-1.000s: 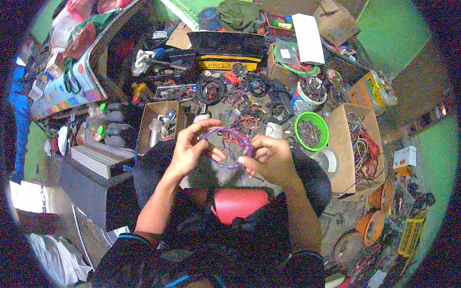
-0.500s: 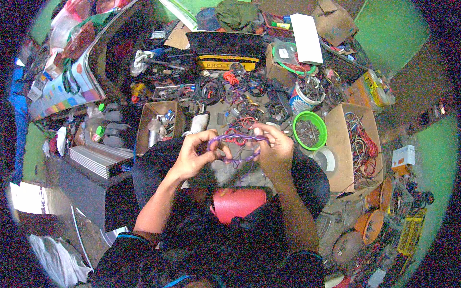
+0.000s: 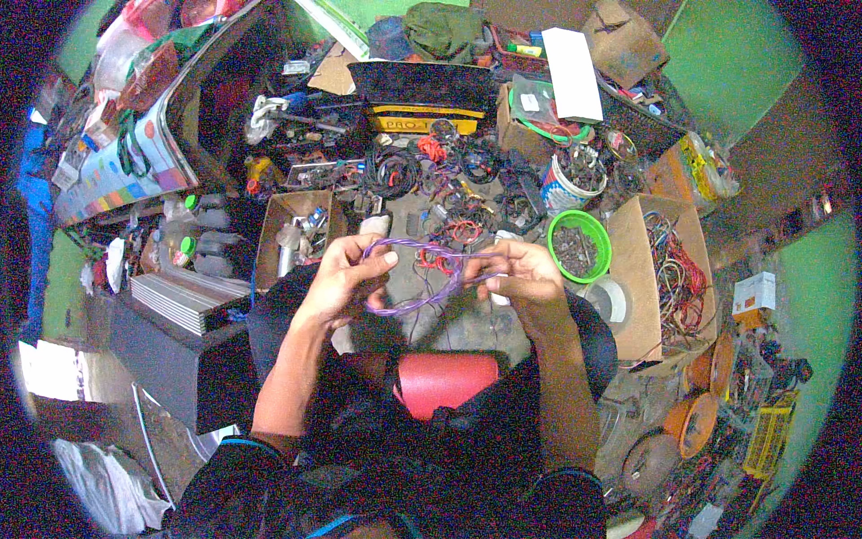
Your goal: The person sits cross-legged and untangles a bundle of purple and red wires. They strip the insulation from the wire ends using a small tool and then twist the exposed strands together to join them.
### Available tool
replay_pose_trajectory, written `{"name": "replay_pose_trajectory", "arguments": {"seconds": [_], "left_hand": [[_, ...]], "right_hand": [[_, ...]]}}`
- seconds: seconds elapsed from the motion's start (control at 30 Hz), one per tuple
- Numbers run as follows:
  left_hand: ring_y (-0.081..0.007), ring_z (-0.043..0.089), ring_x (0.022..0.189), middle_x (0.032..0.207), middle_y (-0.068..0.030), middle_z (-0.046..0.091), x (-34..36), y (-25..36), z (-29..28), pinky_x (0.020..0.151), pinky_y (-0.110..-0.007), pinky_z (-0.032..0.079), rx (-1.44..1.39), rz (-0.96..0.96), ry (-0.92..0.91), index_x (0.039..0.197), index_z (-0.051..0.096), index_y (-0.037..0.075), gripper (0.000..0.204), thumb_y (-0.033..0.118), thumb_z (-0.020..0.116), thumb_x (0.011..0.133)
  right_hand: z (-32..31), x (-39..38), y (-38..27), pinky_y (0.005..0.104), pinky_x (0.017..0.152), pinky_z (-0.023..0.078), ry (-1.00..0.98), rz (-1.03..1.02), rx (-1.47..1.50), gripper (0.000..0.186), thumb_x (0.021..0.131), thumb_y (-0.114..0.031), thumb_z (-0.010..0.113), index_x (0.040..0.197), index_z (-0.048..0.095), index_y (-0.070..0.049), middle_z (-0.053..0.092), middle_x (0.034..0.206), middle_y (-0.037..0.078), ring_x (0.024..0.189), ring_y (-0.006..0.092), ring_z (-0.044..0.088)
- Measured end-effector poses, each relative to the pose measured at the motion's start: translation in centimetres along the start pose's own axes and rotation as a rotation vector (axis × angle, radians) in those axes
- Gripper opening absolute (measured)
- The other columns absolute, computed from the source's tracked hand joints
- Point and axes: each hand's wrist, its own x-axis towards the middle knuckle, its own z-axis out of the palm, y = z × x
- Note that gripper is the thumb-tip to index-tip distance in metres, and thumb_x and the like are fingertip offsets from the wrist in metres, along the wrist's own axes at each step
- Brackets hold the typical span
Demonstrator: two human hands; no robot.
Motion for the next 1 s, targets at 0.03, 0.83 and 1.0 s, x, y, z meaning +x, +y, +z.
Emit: {"name": "replay_pose_trajectory", "arguments": {"seconds": [0.03, 0.83, 1.0], "left_hand": [[-0.0024, 0.036, 0.043, 0.055, 0.0079, 0.041, 0.2, 0.0, -0.5, 0.040, -0.021, 0.035, 0.079, 0.018, 0.022, 0.071, 0.050, 0.010, 0.023, 0.013, 0.070, 0.083], [-0.0017, 0.030, 0.041, 0.052, 0.0075, 0.039, 0.9, -1.4, -1.5, 0.038, -0.022, 0.020, 0.080, 0.333, 0.285, 0.087, 0.062, 0.002, 0.024, 0.022, 0.053, 0.097], [0.0001, 0.032, 0.044, 0.055, 0.0093, 0.043, 1.0, -2.0, -1.0, 0.039, -0.020, 0.021, 0.171, 0.468, 0.536, 0.090, 0.066, 0.001, 0.018, 0.017, 0.058, 0.094]], "right_hand": [[-0.8, 0.1, 0.6, 0.0248, 0.057, 0.047, -0.024, -0.064, -0.007, 0.018, 0.073, -0.006, 0.067, 0.084, 0.055, 0.002, 0.062, 0.080, 0.013, 0.070, 0.0179, 0.061], [-3.5, -1.3, -1.7, 0.0236, 0.065, 0.048, 0.281, -0.122, -0.491, 0.016, 0.081, 0.000, 0.064, 0.097, 0.062, 0.001, 0.061, 0.077, 0.002, 0.070, 0.0100, 0.059], [-0.3, -1.6, -2.2, 0.0216, 0.061, 0.044, -0.103, -0.101, -0.824, 0.028, 0.083, -0.005, 0.065, 0.110, 0.061, 0.000, 0.057, 0.072, -0.001, 0.066, 0.0064, 0.054]]}}
